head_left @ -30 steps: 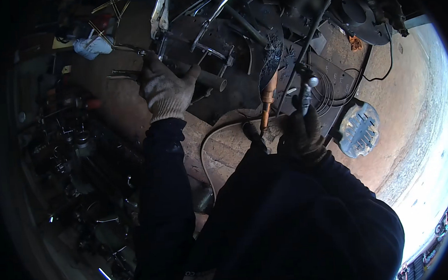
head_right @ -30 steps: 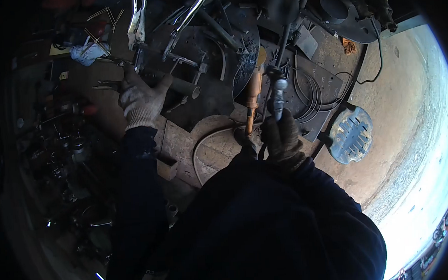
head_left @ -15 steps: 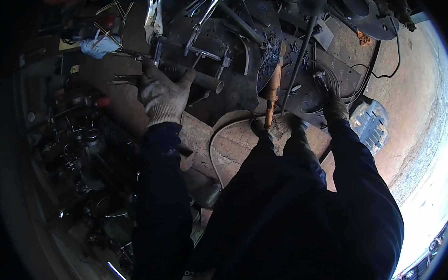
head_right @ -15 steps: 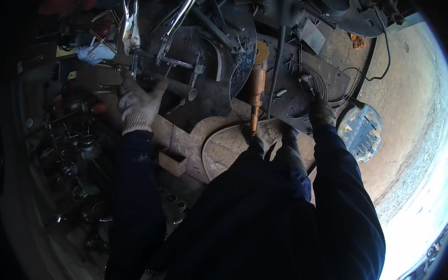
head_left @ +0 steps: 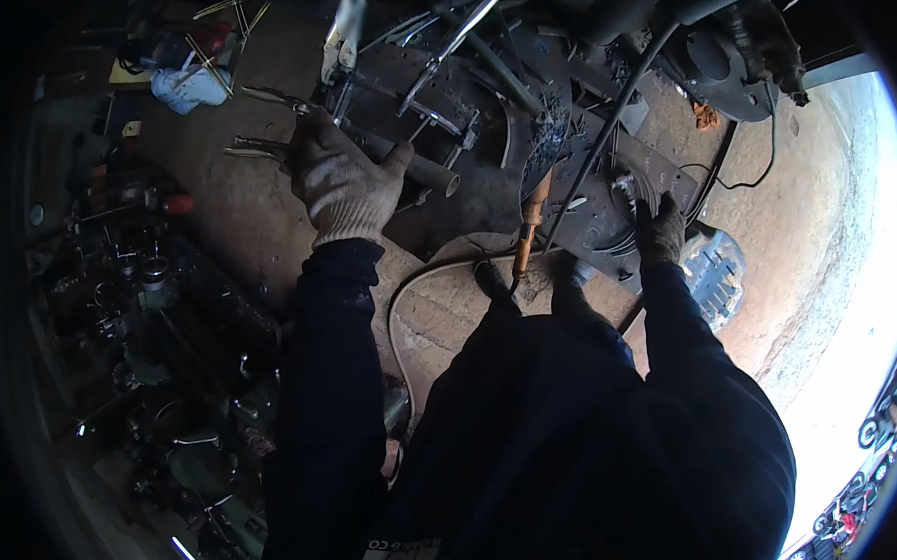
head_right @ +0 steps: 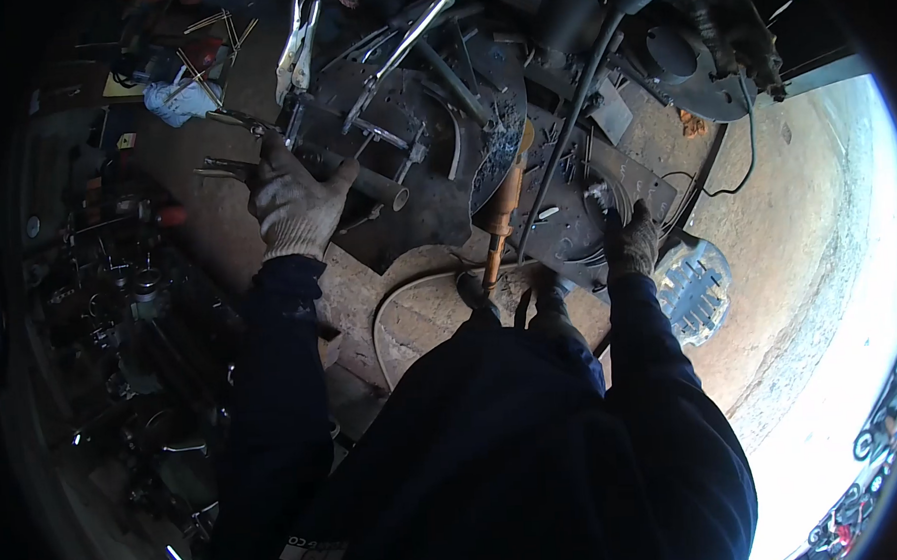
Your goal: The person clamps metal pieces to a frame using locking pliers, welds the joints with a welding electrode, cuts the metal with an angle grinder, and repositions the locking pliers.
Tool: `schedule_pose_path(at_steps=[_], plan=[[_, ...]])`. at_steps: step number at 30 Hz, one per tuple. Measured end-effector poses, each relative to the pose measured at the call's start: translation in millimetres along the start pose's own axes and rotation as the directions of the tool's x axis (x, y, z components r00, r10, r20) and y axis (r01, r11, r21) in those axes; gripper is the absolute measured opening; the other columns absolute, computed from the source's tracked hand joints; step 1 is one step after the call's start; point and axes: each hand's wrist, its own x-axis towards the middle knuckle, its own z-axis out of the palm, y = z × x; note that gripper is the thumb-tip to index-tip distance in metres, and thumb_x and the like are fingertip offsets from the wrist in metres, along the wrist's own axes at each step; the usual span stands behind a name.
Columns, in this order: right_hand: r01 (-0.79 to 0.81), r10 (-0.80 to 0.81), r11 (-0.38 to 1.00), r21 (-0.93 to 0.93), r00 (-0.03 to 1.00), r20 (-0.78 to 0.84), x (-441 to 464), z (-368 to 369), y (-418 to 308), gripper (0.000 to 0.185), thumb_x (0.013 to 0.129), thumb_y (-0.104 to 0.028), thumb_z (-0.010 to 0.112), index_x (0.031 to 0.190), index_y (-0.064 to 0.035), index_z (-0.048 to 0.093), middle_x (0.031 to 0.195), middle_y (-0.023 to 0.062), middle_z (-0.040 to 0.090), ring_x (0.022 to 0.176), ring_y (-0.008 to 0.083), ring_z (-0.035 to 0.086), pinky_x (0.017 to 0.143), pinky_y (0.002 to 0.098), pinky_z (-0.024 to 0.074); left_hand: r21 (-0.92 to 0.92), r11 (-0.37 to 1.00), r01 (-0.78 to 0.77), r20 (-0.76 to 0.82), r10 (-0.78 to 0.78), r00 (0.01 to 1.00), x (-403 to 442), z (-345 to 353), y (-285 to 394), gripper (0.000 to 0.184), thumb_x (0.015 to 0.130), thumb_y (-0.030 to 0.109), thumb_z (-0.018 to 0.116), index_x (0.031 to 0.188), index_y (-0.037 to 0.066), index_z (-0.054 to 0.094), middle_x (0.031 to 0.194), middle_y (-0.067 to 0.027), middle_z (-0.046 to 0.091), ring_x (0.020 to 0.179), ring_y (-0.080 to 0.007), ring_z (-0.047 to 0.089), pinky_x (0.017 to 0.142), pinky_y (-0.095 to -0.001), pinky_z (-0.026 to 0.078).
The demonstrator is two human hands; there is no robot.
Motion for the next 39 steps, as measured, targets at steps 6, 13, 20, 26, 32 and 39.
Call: schedule_pose_path(at_steps=[6, 13, 20, 26, 32, 39], plan=[[0.497, -0.122, 0.456, 0.738, 0.856, -0.502, 90, -143, -134, 0.05, 0.097, -0.023, 0.063, 0.137, 0.0003, 0.047, 0.128, 0.0115, 0.058, 0.115, 0.0211, 0.058, 0.1, 0.0336, 0.0458, 0.011, 0.995, 0.103, 0.071, -0.104, 0.992, 0, -2, 5, 0.115, 0.075, 0.058, 0.075, 0.152, -0.002, 0.014, 0.148, -0.0292, 0.034, 0.138, -0.041, 0.036, 0.111, -0.0479, 0.038], [0.487, -0.329, 0.232, 0.842, 0.854, -0.403, 120, -213, -259, 0.049, 0.094, -0.015, 0.067, 0.137, -0.0047, 0.047, 0.123, 0.0076, 0.061, 0.108, 0.0168, 0.06, 0.091, 0.0332, 0.051, -0.027, 0.995, 0.092, 0.09, -0.089, 0.992, -2, -14, 8, 0.113, 0.077, 0.06, 0.071, 0.152, -0.002, 0.013, 0.147, -0.033, 0.031, 0.138, -0.0443, 0.036, 0.112, -0.0507, 0.036], [0.557, -0.198, 0.073, 0.827, 0.821, -0.535, 106, -251, -287, 0.044, 0.095, -0.026, 0.067, 0.13, -0.0048, 0.051, 0.112, 0.0064, 0.065, 0.096, 0.0149, 0.063, 0.08, 0.0298, 0.0532, -0.027, 0.998, 0.049, 0.059, -0.047, 0.997, -4, -12, 5, 0.117, 0.08, 0.063, 0.066, 0.154, -0.002, 0.004, 0.153, -0.0333, 0.022, 0.143, -0.0443, 0.028, 0.115, -0.0514, 0.031], [0.774, -0.457, 0.319, 0.547, 0.632, -0.626, 73, -287, -234, 0.037, 0.097, -0.019, 0.063, 0.131, -0.0079, 0.053, 0.11, 0.0095, 0.067, 0.1, 0.0224, 0.067, 0.08, 0.0332, 0.057, 0.007, 0.992, 0.123, 0.147, -0.123, 0.982, -2, -7, 6, 0.117, 0.08, 0.063, 0.066, 0.154, -0.004, 0.004, 0.152, -0.0352, 0.022, 0.143, -0.0453, 0.026, 0.114, -0.0535, 0.031], [0.328, -0.514, 0.058, 0.943, 0.82, -0.254, -61, -192, -198, 0.069, 0.093, -0.031, 0.066, 0.145, 0.0045, 0.036, 0.102, 0.0116, 0.066, 0.078, 0.0203, 0.068, 0.069, 0.0374, 0.061, 0.025, 0.995, 0.092, 0.098, -0.094, 0.991, 0, -4, 5, 0.118, 0.079, 0.064, 0.067, 0.153, -0.004, 0.006, 0.149, -0.0353, 0.027, 0.139, -0.0461, 0.032, 0.112, -0.0532, 0.035], [-0.433, -0.523, 0.04, 0.9, 0.759, 0.389, -112, -89, -167, 0.052, 0.087, -0.007, 0.071, 0.134, -0.0035, 0.049, 0.117, 0.0086, 0.063, 0.1, 0.0177, 0.065, 0.085, 0.0329, 0.0559, -0.018, 0.997, 0.071, 0.055, -0.07, 0.996, 0, -13, 5, 0.112, 0.075, 0.056, 0.076, 0.149, -0.006, 0.018, 0.145, -0.0278, 0.039, 0.132, -0.0395, 0.045, 0.109, -0.0464, 0.041]])
